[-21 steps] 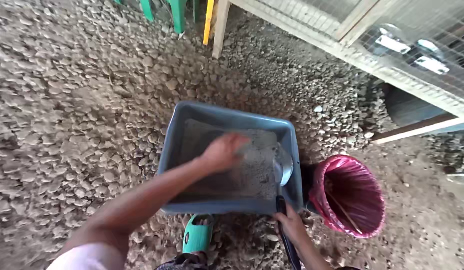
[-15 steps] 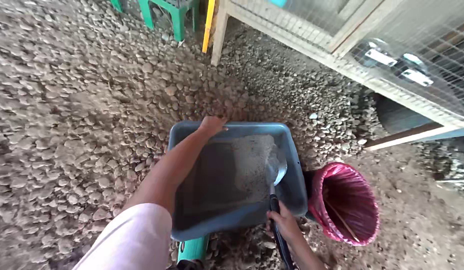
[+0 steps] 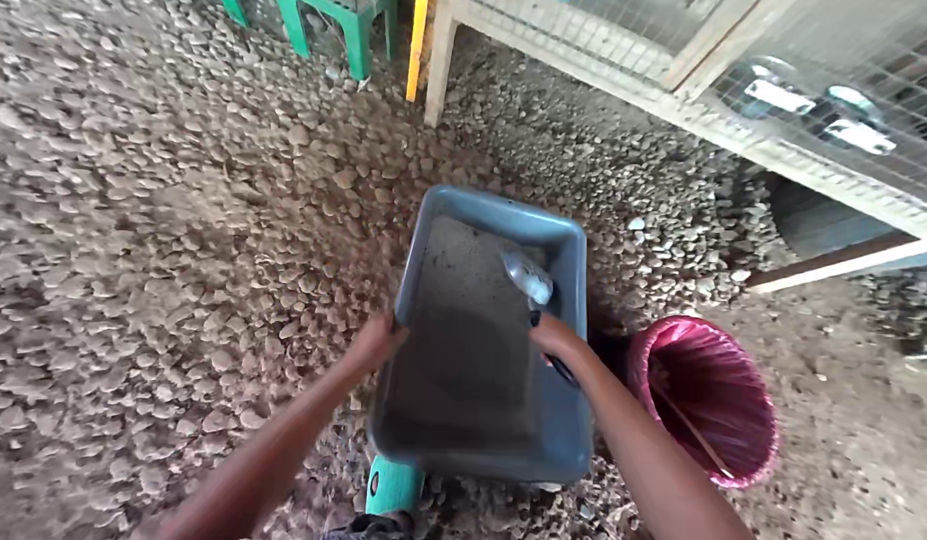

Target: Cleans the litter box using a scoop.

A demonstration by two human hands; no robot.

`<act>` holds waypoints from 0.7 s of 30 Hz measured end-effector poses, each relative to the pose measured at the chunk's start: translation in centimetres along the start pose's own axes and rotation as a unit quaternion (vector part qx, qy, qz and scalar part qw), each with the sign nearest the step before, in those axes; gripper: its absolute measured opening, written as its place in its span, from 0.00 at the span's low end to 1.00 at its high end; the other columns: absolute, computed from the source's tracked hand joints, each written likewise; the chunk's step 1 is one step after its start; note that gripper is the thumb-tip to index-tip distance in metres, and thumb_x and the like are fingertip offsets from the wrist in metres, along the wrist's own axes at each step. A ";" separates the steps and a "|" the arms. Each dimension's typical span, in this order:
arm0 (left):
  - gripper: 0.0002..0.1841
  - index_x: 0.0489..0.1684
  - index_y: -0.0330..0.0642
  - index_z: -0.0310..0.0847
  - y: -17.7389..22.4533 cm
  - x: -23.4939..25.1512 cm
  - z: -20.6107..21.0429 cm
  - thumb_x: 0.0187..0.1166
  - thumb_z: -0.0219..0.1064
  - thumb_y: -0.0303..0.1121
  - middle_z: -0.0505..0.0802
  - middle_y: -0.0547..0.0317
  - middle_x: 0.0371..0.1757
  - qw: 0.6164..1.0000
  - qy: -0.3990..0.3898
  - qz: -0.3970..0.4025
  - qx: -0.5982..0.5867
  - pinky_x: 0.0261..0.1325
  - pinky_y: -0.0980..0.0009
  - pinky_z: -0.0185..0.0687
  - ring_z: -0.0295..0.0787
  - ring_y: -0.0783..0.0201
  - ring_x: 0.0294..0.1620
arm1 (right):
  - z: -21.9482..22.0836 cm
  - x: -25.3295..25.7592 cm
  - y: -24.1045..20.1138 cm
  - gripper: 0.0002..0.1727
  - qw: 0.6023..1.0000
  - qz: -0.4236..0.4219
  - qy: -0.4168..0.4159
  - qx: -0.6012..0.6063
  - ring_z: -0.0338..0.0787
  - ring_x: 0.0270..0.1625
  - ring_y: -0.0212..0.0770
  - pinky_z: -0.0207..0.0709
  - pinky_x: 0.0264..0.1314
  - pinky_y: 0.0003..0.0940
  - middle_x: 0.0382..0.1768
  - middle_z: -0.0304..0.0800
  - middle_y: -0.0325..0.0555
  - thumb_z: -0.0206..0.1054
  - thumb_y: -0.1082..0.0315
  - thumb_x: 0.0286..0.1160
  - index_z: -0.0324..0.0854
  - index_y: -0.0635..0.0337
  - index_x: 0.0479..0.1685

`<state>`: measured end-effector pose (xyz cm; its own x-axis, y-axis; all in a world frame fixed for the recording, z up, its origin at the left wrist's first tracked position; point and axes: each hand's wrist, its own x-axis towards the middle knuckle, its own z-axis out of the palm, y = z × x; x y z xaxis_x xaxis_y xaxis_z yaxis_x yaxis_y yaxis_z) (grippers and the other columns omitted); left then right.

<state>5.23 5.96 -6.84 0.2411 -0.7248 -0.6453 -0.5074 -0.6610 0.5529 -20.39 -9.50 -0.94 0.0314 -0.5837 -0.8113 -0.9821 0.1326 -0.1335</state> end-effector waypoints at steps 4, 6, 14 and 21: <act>0.33 0.83 0.29 0.63 -0.3 -2.7 7.1 0.76 0.69 0.23 0.86 0.29 0.66 0.974 0.048 -0.005 -0.221 0.72 0.45 0.78 0.86 0.40 0.67 | -0.7 0.7 -6.7 0.21 0.996 -0.017 0.001 -0.087 0.87 0.65 0.54 0.76 0.71 0.51 0.67 0.82 0.66 0.56 0.67 0.88 0.77 0.76 0.67; 0.34 0.82 0.27 0.63 -0.1 -2.7 8.1 0.74 0.70 0.22 0.86 0.29 0.66 0.969 0.056 0.001 -0.240 0.73 0.47 0.77 0.86 0.41 0.68 | 0.5 0.3 -9.4 0.22 0.990 -0.035 -0.001 -0.136 0.79 0.78 0.58 0.70 0.79 0.55 0.74 0.78 0.69 0.59 0.68 0.86 0.77 0.78 0.68; 0.33 0.80 0.29 0.66 -0.8 -1.6 8.3 0.73 0.72 0.28 0.89 0.33 0.60 0.975 0.052 0.007 -0.218 0.68 0.46 0.80 0.88 0.43 0.62 | 5.7 1.2 -7.7 0.44 0.980 -0.081 0.000 -0.184 0.86 0.71 0.62 0.79 0.71 0.57 0.70 0.81 0.67 0.65 0.74 0.77 0.42 0.66 0.91; 0.39 0.86 0.32 0.59 -0.9 -0.9 7.9 0.72 0.74 0.28 0.87 0.32 0.63 0.976 0.013 0.011 -0.217 0.69 0.46 0.79 0.87 0.42 0.64 | 8.4 -5.5 3.4 0.52 0.958 -0.069 -0.071 -0.267 0.88 0.66 0.68 0.81 0.67 0.63 0.63 0.86 0.69 0.71 0.76 0.71 0.41 0.59 0.96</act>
<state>-1.09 8.78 -10.89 0.2582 -0.7411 -0.6198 -0.1163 -0.6608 0.7415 -22.36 0.85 -1.69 0.1562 -0.4456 -0.8815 -0.9201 -0.3902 0.0342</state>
